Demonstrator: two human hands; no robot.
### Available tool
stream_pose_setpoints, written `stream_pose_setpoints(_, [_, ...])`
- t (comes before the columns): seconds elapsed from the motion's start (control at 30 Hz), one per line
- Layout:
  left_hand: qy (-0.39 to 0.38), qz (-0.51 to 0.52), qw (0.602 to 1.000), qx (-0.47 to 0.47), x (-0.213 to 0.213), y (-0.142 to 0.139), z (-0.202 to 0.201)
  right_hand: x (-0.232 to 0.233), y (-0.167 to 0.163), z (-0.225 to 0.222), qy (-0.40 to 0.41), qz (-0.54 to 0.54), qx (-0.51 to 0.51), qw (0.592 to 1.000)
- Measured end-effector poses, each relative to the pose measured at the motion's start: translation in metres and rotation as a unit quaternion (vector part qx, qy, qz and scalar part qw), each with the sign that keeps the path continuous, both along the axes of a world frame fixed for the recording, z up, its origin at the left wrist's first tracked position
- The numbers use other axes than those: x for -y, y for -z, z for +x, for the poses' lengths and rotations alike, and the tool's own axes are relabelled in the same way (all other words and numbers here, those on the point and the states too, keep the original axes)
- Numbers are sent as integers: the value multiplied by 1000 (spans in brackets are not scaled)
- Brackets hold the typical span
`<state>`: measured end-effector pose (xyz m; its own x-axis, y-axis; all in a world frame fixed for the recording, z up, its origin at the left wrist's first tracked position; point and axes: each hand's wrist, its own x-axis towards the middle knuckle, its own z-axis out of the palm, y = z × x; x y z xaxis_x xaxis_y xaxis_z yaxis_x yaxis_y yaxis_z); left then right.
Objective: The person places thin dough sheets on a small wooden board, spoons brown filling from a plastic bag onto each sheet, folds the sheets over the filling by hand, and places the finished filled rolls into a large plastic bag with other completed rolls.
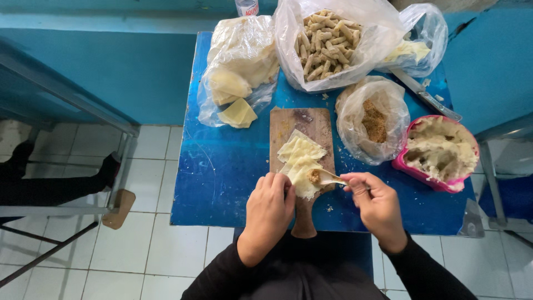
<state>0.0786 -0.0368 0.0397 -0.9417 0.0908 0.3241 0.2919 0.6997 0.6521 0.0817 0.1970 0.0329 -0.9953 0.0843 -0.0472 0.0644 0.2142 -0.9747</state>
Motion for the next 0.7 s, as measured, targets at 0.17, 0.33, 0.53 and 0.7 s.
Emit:
stream_pose_setpoints(0.17, [-6, 41, 999, 9, -4, -1, -1, 5, -10, 7, -49, 168, -167, 970])
stream_pose_setpoints(0.33, [-9, 25, 1000, 13, -6, 1, 0, 10, -19, 6, -54, 177, -178, 966])
stream_pose_setpoints(0.53, [-17, 5, 1000, -6, -7, 5, 0, 6, -16, 6, -53, 165, -168, 970])
stream_pose_setpoints(0.7, [-10, 13, 1000, -14, -10, 3, -1, 4, -13, 5, -61, 164, -174, 969])
